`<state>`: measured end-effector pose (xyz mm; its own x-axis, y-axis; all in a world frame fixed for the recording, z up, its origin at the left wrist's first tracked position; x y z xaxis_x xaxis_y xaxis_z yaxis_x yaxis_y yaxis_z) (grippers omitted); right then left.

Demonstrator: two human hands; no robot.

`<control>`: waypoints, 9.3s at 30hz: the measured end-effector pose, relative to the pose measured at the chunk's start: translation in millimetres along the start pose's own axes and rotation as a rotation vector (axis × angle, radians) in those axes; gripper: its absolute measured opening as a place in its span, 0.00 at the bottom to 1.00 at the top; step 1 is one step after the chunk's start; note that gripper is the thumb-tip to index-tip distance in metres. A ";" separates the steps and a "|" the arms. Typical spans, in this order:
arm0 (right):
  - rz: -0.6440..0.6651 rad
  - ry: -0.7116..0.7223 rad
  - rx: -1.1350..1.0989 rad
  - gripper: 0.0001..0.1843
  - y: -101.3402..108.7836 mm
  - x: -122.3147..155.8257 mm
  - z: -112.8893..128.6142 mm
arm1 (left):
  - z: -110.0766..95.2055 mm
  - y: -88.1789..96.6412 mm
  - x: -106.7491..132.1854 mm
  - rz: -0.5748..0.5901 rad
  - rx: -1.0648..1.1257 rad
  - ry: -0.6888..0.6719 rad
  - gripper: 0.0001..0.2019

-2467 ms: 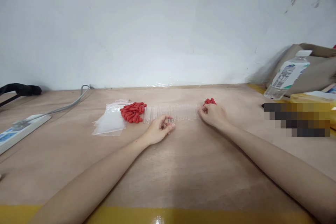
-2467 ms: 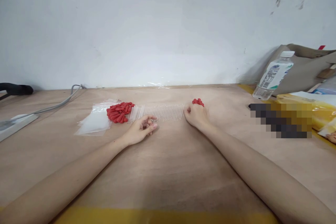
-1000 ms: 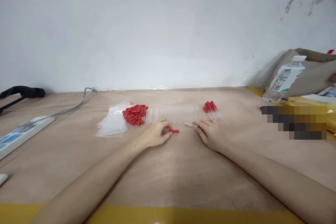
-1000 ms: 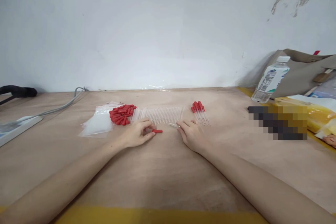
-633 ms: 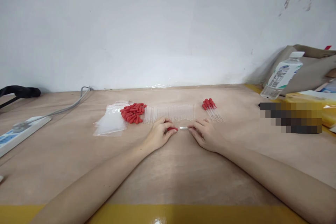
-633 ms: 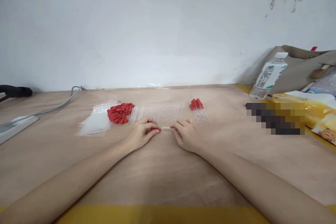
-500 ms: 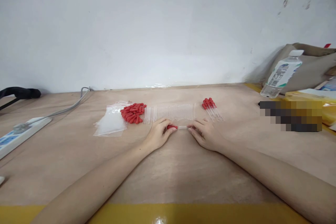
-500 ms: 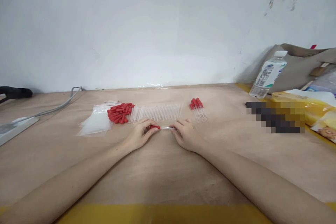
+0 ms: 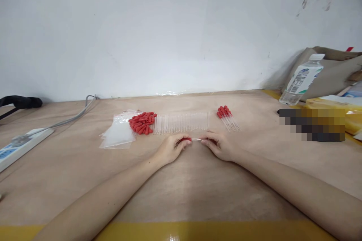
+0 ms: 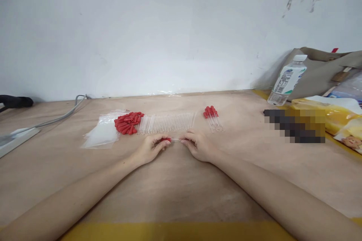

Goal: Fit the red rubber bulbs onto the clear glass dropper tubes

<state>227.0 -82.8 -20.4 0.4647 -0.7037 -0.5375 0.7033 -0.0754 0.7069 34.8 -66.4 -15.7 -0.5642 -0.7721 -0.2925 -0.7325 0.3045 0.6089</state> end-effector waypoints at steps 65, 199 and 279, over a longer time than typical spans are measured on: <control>-0.324 -0.860 0.442 0.14 74.6 -5.5 -82.1 | 6.9 6.5 -5.0 -0.031 -0.168 0.041 0.09; -0.044 0.042 0.267 0.10 4.0 -0.2 2.0 | 3.1 5.9 -8.0 -0.055 -0.072 -0.054 0.09; 0.103 -0.824 0.600 0.17 12.7 -67.7 -41.8 | 5.1 16.9 -11.4 -0.184 -0.343 -0.024 0.08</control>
<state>227.0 -6.7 5.8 -0.1653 -0.9765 -0.1380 0.1905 -0.1689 0.9671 27.0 -49.6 -5.9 -0.4469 -0.7817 -0.4350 -0.6547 -0.0456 0.7546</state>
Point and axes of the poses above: each hand's wrist, its own x-axis away from the middle knuckle, its own y-axis out of the back of the hand, z = x × y, the point moved 2 cm from there along -x, towards the middle knuckle, and after that the axes turned 3 degrees about x, right-handed, at the moved point
